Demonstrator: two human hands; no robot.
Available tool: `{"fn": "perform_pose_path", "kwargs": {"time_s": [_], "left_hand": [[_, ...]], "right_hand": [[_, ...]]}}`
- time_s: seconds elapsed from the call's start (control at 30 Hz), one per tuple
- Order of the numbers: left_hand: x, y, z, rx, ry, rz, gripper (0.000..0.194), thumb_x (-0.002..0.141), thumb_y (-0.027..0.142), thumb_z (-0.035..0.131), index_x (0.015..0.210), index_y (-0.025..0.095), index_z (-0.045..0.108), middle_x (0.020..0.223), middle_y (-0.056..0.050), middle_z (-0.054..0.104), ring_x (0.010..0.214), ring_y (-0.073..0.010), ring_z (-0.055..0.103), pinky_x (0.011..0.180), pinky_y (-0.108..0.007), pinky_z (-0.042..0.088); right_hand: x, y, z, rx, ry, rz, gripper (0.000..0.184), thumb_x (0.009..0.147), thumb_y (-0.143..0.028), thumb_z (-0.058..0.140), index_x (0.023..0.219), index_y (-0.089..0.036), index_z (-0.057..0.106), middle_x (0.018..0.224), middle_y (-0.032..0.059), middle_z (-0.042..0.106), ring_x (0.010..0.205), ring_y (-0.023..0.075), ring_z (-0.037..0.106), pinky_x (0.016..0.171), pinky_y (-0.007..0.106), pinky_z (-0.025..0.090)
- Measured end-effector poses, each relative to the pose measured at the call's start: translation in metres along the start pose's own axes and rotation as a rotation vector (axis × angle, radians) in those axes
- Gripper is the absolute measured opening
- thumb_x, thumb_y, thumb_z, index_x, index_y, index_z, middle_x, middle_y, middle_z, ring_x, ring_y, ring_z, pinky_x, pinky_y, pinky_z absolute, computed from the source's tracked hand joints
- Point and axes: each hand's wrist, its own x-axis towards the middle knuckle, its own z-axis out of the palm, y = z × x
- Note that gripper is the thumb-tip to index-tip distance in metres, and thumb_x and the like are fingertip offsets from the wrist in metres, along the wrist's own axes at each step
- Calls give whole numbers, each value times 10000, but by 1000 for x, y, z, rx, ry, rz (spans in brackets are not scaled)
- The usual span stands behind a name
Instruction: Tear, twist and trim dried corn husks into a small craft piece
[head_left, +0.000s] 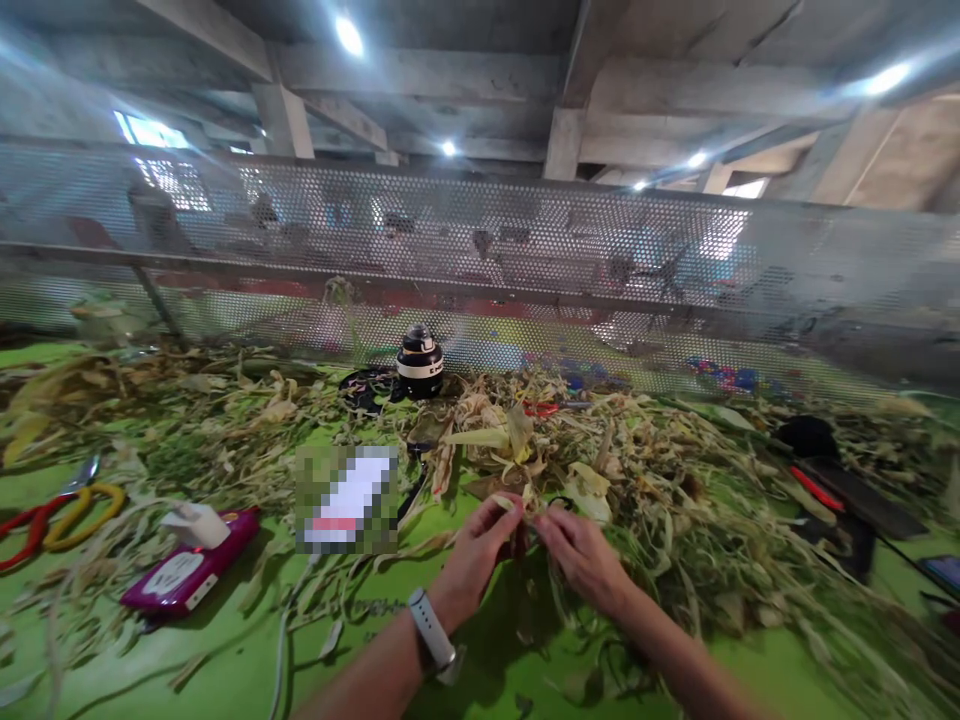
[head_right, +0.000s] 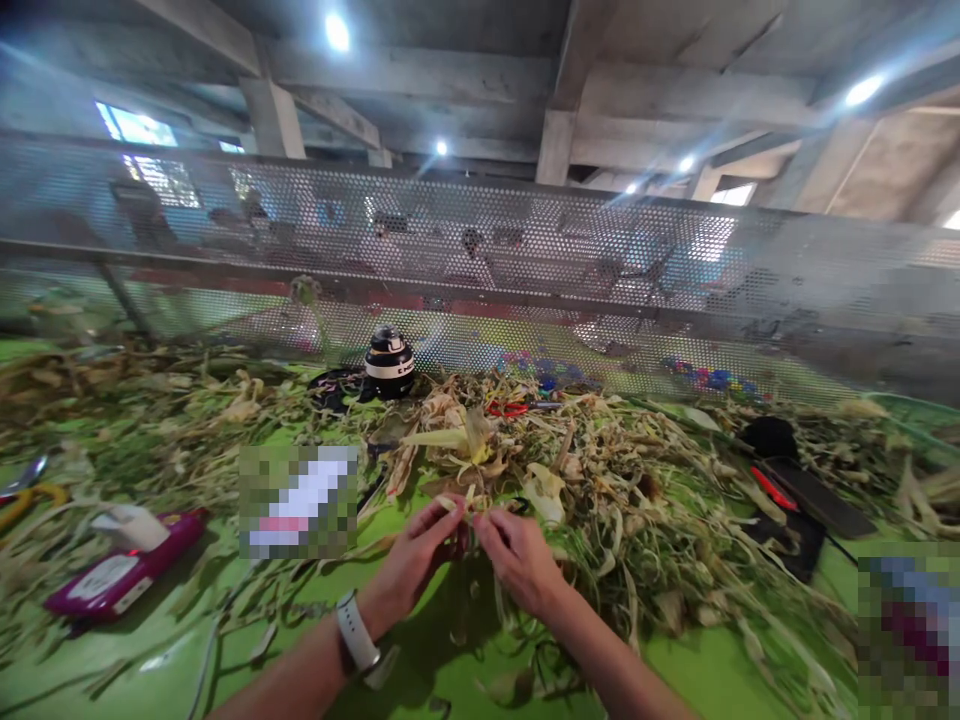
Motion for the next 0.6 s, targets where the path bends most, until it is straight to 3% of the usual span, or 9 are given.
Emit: {"fn": "perform_pose_path", "kwargs": {"time_s": [0.2, 0.4, 0.5, 0.6], "left_hand": [[8, -12, -5, 346, 37, 158, 268, 715, 421, 615, 803, 170, 582, 676, 18, 530, 611, -112, 451, 587, -224, 378], [9, -16, -7, 433, 88, 210, 288, 723, 449, 588, 799, 171, 598, 697, -11, 562, 639, -132, 479, 594, -231, 389], [6, -10, -4, 351, 57, 134, 315, 704, 472, 604, 804, 174, 576, 626, 24, 507, 567, -105, 432, 542, -215, 362], [1, -3, -2, 201, -37, 10, 313, 688, 459, 636, 788, 174, 554, 575, 59, 433, 508, -71, 367, 497, -187, 309]], "right_hand": [[-7, -3, 19, -75, -48, -134, 323, 894, -298, 348, 589, -193, 337, 539, -52, 337, 488, 78, 311, 480, 211, 244], [-11, 1, 24, -288, 3, -328, 258, 850, -183, 364, 592, -184, 380, 533, -46, 343, 473, 79, 306, 477, 242, 194], [-11, -2, 15, -194, -15, -261, 297, 864, -227, 353, 570, -184, 356, 527, -47, 326, 473, 78, 306, 479, 235, 212], [-9, -3, 5, 17, -24, -93, 395, 900, -346, 294, 543, -183, 338, 518, -44, 311, 476, 79, 306, 469, 224, 233]]}}
